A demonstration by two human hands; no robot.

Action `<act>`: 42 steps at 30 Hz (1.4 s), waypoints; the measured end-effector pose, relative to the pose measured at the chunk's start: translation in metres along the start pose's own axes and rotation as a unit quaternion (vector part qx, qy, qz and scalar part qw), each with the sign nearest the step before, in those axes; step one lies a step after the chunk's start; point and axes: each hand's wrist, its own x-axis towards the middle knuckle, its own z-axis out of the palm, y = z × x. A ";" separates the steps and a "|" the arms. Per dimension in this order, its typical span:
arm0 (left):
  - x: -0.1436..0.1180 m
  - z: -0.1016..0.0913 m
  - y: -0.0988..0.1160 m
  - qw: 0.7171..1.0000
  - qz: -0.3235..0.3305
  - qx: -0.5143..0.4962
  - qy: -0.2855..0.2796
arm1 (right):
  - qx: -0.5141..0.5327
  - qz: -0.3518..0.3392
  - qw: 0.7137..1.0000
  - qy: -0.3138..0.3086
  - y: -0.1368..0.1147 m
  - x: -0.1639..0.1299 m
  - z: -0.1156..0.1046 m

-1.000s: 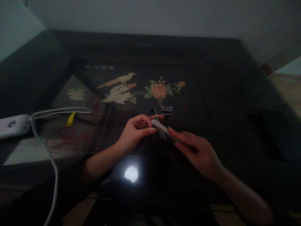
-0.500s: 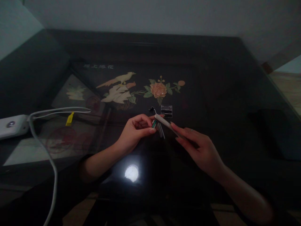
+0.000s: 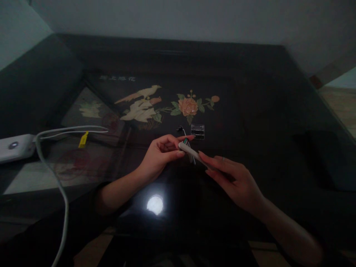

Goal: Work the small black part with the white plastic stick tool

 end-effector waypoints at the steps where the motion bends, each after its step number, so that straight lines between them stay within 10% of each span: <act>1: 0.000 0.000 0.000 1.000 0.000 -0.001 0.001 | 0.000 0.004 1.000 -0.005 0.000 -0.001 0.000; 42: 0.000 0.001 0.000 1.000 -0.002 -0.005 -0.004 | 0.001 0.021 1.000 0.011 -0.002 0.003 -0.002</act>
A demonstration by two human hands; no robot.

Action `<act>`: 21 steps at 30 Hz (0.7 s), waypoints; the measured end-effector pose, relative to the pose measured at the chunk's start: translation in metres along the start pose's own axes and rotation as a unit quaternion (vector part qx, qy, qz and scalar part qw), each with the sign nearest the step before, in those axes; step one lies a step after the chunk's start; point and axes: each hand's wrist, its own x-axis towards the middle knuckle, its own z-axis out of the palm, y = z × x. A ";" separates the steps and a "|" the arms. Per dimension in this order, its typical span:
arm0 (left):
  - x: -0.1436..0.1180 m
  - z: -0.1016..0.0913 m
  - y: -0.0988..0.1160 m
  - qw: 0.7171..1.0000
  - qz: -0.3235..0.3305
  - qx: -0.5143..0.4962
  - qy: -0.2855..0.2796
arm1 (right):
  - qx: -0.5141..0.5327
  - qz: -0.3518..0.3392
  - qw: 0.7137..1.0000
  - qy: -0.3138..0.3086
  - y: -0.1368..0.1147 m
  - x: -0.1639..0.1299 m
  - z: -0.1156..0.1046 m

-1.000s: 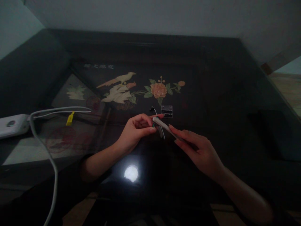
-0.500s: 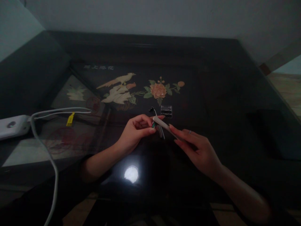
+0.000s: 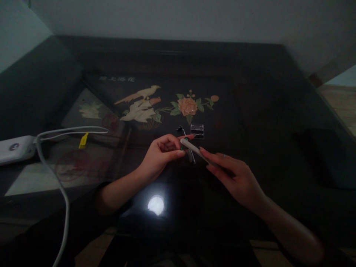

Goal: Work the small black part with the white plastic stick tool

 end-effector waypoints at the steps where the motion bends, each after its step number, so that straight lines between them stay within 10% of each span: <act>1: 0.000 0.000 0.000 1.000 0.003 0.003 -0.002 | -0.001 0.000 1.000 0.005 0.001 0.000 0.000; 21: 0.000 0.000 0.000 1.000 0.010 -0.008 0.002 | -0.012 -0.038 0.999 0.007 0.001 -0.004 0.003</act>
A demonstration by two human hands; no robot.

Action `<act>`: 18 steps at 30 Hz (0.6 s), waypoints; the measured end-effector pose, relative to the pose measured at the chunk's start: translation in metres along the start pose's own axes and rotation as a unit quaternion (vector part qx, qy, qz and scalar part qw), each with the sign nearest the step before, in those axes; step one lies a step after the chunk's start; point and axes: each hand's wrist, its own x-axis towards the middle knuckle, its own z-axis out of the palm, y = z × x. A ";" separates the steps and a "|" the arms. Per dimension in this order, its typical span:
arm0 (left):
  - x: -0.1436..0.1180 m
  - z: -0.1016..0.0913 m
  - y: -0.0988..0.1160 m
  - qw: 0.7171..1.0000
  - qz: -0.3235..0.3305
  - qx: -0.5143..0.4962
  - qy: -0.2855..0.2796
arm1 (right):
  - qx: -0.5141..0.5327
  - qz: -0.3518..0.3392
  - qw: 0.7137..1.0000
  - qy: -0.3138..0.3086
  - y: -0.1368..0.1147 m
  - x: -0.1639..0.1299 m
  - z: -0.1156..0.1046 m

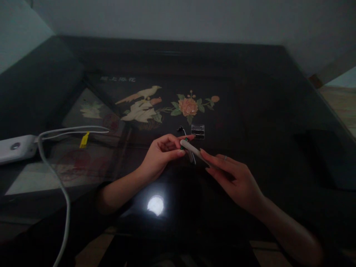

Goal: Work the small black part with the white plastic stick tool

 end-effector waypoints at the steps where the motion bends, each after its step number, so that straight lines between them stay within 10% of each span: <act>1: 0.000 0.000 0.000 1.000 -0.002 -0.003 0.001 | 0.005 -0.004 1.000 -0.004 0.000 -0.001 0.000; 18: 0.000 0.000 -0.001 1.000 0.010 0.001 0.003 | -0.014 0.030 0.999 0.010 0.006 0.003 -0.002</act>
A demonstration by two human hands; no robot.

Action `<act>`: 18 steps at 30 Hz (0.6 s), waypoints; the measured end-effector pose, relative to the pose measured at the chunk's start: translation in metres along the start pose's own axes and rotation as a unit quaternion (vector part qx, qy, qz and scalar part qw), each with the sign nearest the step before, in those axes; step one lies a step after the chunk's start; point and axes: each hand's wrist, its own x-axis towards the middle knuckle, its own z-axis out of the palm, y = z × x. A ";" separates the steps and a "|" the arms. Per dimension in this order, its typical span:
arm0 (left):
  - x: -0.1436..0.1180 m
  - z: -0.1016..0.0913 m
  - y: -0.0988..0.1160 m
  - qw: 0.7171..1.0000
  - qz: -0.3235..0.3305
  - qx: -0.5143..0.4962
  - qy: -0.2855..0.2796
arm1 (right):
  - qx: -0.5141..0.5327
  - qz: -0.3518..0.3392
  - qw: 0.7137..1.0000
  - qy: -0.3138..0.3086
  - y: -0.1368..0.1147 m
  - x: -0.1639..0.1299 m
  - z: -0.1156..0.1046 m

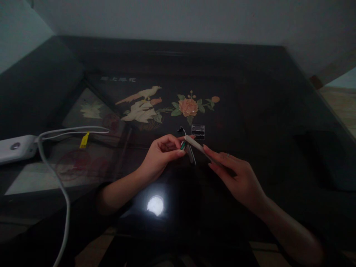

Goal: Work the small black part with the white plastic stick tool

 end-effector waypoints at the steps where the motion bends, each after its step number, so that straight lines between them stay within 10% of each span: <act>1: 0.000 0.000 0.000 1.000 -0.002 0.005 0.007 | -0.002 0.001 1.000 0.002 0.001 0.000 0.000; 18: 0.000 -0.001 0.001 1.000 0.001 0.000 0.002 | 0.036 -0.024 0.999 -0.012 -0.008 -0.006 0.000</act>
